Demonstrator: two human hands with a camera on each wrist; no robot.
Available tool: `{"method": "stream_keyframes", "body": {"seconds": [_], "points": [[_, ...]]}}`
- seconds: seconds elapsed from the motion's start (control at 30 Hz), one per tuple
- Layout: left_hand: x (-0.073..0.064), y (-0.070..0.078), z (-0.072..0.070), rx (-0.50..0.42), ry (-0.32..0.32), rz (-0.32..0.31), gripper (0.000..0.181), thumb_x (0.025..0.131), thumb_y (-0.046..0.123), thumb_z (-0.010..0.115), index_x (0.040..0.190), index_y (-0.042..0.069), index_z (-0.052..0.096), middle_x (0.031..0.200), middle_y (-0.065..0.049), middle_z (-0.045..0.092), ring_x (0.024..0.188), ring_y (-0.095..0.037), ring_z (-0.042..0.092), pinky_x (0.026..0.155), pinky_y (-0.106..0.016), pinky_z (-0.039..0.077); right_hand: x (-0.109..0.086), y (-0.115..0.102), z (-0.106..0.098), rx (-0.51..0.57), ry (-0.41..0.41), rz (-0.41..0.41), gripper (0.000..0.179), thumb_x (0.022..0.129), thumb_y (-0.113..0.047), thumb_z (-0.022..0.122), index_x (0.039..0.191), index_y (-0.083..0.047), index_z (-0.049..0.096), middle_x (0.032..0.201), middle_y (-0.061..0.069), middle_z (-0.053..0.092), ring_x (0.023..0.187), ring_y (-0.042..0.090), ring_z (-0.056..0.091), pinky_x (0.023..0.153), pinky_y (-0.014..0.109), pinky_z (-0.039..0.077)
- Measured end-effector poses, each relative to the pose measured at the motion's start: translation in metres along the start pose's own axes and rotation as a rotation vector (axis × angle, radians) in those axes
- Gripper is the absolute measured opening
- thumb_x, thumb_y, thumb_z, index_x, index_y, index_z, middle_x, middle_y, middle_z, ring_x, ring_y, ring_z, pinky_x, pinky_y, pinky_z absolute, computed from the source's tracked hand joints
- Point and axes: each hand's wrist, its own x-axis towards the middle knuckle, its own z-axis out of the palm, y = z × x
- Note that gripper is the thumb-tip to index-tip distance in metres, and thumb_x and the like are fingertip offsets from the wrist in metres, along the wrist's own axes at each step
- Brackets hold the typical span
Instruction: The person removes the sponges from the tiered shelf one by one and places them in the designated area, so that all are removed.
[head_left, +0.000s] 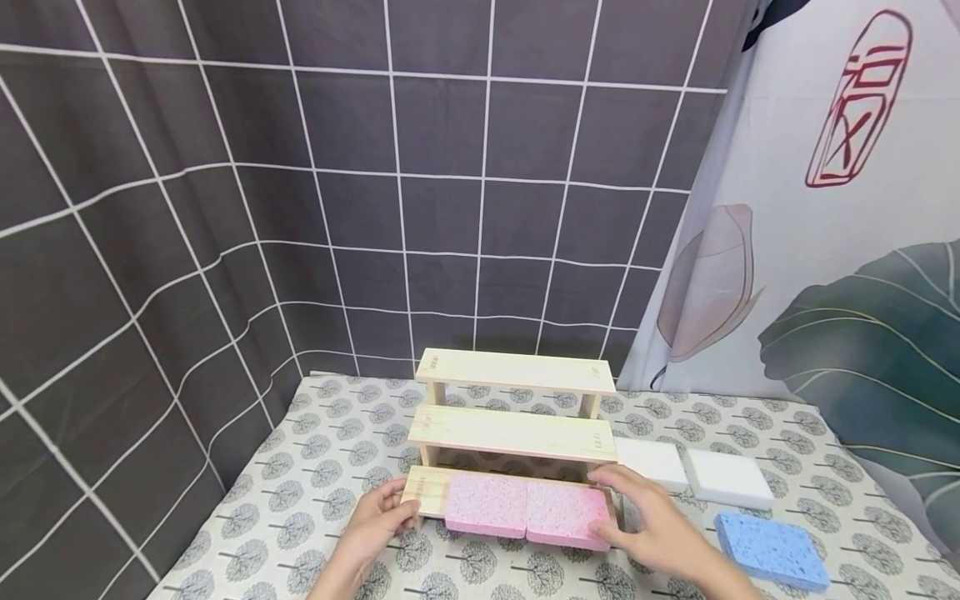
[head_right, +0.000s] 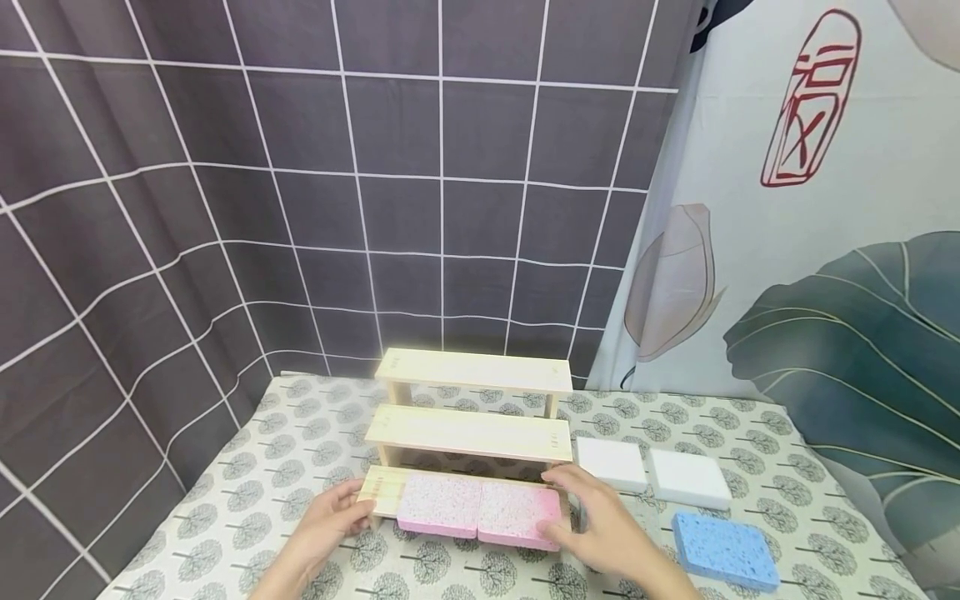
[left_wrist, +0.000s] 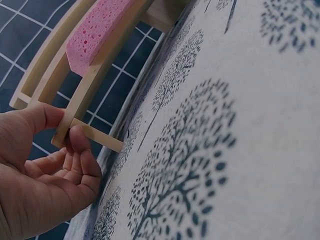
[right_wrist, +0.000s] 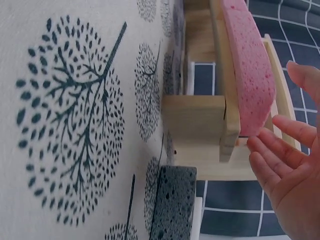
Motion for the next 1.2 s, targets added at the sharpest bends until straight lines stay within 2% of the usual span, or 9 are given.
{"method": "stream_keyframes", "body": {"seconds": [0.17,0.33,0.6,0.8,1.0,1.2], "points": [[0.000,-0.001,0.000,-0.006,-0.003,0.000,0.057,0.093,0.001,0.064,0.139,-0.022,0.039,0.087,-0.007,0.063,0.075,-0.016,0.060,0.065,-0.021,0.053,0.003,-0.006,0.004,-0.034,-0.041,0.022,0.059,0.077,-0.034,0.087,0.128,-0.010,0.066,0.127,0.000,0.066,0.112,0.026,0.065,0.090,0.054,0.055],[0.000,-0.001,0.001,-0.002,-0.009,0.003,0.056,0.093,0.001,0.064,0.139,-0.022,0.039,0.088,-0.007,0.063,0.075,-0.016,0.061,0.065,-0.022,0.053,0.005,-0.009,0.009,-0.054,-0.091,0.072,0.069,0.071,-0.040,0.090,0.127,-0.006,0.066,0.127,0.007,0.066,0.113,0.032,0.064,0.092,0.060,0.052],[0.001,-0.001,0.001,-0.002,-0.014,0.001,0.057,0.093,0.001,0.064,0.139,-0.021,0.039,0.088,-0.007,0.063,0.075,-0.016,0.061,0.066,-0.023,0.053,0.006,-0.011,0.014,-0.053,-0.137,0.071,0.076,0.066,-0.042,0.093,0.125,-0.001,0.067,0.126,0.007,0.065,0.112,0.030,0.064,0.093,0.053,0.053],[0.002,-0.002,0.001,0.007,-0.012,-0.005,0.057,0.094,0.001,0.063,0.141,-0.020,0.038,0.088,-0.007,0.064,0.075,-0.016,0.060,0.065,-0.022,0.052,0.006,-0.011,0.014,-0.048,-0.132,0.055,0.071,0.067,-0.039,0.093,0.123,-0.002,0.068,0.123,0.002,0.065,0.108,0.023,0.064,0.091,0.047,0.055],[0.001,-0.001,0.001,0.001,-0.003,-0.002,0.057,0.094,0.002,0.064,0.140,-0.020,0.039,0.089,-0.007,0.065,0.076,-0.016,0.061,0.065,-0.022,0.052,0.003,-0.011,0.010,-0.054,-0.116,0.094,0.073,0.065,-0.036,0.094,0.124,-0.002,0.068,0.125,0.003,0.066,0.111,0.024,0.064,0.093,0.049,0.055],[-0.001,0.001,0.000,-0.010,-0.008,0.007,0.057,0.094,0.001,0.064,0.139,-0.021,0.039,0.090,-0.007,0.065,0.076,-0.016,0.061,0.066,-0.021,0.053,-0.001,-0.009,0.005,-0.069,-0.082,0.094,0.074,0.062,-0.034,0.096,0.124,-0.002,0.069,0.125,0.003,0.066,0.112,0.027,0.065,0.093,0.052,0.054]]}}
